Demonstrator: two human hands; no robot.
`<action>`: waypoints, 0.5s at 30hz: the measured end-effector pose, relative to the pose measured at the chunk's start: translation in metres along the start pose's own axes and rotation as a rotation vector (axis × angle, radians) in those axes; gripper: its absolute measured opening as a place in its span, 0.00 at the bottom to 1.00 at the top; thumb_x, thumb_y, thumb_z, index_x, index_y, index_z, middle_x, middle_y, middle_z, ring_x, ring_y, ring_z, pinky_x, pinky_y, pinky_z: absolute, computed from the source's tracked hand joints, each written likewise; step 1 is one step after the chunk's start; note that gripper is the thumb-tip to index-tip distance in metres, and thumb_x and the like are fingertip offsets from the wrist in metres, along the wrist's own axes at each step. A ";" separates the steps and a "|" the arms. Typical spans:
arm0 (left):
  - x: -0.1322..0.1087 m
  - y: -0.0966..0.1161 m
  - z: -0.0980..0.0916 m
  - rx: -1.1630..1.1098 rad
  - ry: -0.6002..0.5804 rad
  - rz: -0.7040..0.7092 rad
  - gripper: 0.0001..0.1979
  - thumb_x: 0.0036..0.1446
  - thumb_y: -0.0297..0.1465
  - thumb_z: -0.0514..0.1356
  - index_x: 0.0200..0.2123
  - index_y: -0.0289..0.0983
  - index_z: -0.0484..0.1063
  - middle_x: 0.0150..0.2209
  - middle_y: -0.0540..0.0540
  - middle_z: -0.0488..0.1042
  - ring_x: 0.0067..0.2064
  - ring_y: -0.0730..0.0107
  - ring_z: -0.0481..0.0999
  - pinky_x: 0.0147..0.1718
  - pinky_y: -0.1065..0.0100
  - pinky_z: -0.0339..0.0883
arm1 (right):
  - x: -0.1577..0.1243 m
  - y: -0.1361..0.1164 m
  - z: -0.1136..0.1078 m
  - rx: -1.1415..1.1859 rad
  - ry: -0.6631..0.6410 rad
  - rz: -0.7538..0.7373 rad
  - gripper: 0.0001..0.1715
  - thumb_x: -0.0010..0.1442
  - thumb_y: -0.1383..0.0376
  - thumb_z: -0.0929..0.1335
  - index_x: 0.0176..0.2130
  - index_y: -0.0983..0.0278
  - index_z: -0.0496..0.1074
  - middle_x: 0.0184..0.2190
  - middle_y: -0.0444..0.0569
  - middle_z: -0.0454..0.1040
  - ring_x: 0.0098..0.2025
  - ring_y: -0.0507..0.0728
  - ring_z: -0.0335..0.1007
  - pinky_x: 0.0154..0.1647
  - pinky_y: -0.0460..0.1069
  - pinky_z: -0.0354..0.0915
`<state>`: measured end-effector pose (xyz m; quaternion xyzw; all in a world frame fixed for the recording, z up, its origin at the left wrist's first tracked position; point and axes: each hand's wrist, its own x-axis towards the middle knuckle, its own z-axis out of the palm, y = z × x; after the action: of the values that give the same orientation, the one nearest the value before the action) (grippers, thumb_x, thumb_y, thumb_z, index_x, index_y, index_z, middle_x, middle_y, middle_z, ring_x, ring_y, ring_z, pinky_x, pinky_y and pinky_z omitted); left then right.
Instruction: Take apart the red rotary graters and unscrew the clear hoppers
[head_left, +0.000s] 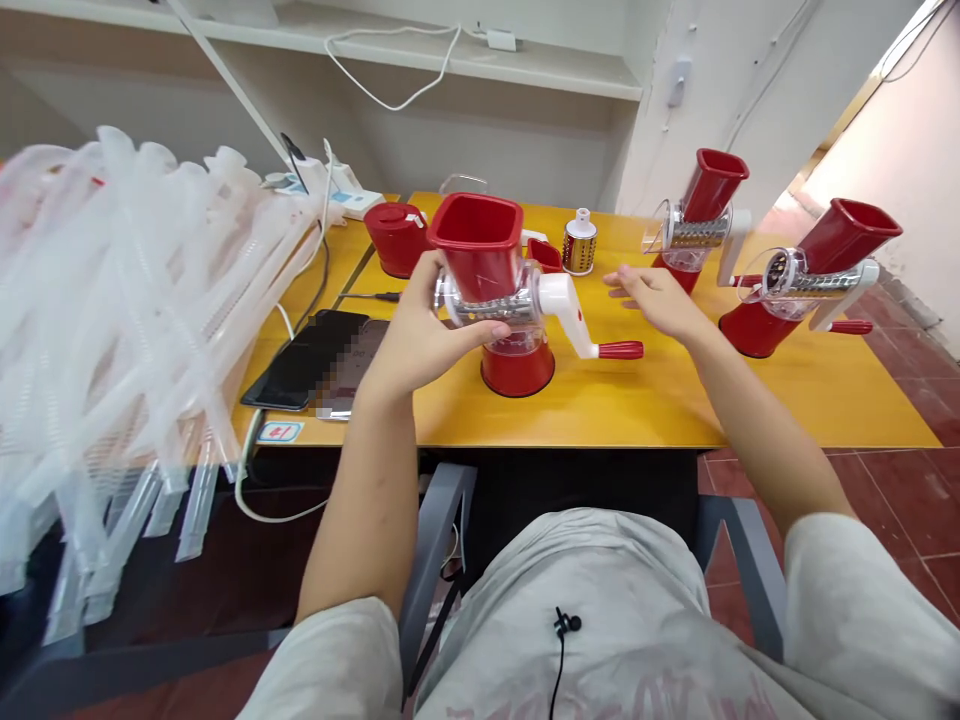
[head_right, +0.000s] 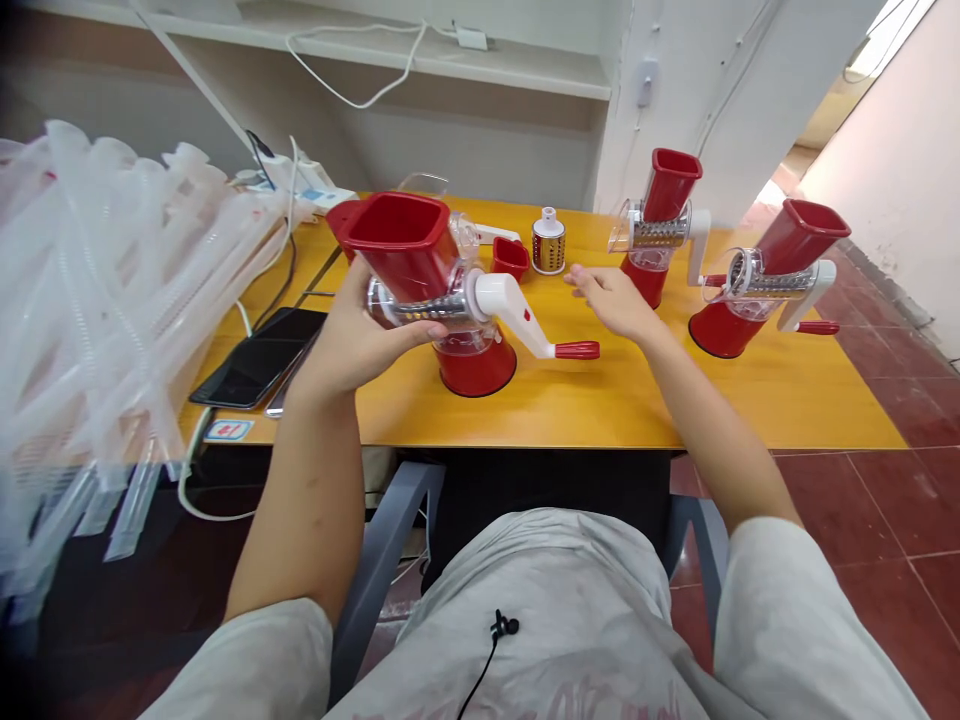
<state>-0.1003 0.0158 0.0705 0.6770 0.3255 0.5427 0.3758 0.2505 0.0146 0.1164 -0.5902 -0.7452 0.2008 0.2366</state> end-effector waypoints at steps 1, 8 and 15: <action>0.001 0.001 0.010 -0.007 -0.003 0.003 0.48 0.46 0.48 0.91 0.65 0.45 0.76 0.68 0.38 0.84 0.70 0.37 0.87 0.76 0.35 0.79 | -0.016 -0.005 -0.010 0.040 0.014 -0.035 0.49 0.86 0.32 0.55 0.73 0.63 0.80 0.73 0.62 0.84 0.70 0.67 0.87 0.73 0.64 0.84; -0.004 0.023 0.086 0.028 0.026 -0.004 0.42 0.47 0.50 0.89 0.59 0.45 0.77 0.60 0.42 0.83 0.61 0.41 0.86 0.65 0.42 0.82 | -0.062 -0.096 -0.076 0.087 0.111 -0.470 0.28 0.76 0.49 0.77 0.70 0.52 0.83 0.76 0.46 0.80 0.83 0.67 0.75 0.84 0.63 0.76; -0.013 0.033 0.112 -0.034 -0.018 -0.081 0.40 0.46 0.44 0.88 0.58 0.45 0.77 0.63 0.42 0.84 0.63 0.42 0.84 0.67 0.42 0.77 | -0.048 -0.121 -0.101 -0.103 -0.043 -0.375 0.19 0.70 0.58 0.81 0.58 0.54 0.88 0.59 0.46 0.89 0.63 0.68 0.87 0.79 0.72 0.81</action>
<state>0.0080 -0.0293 0.0777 0.6616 0.3400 0.5264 0.4117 0.2243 -0.0570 0.2624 -0.4480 -0.8562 0.1273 0.2235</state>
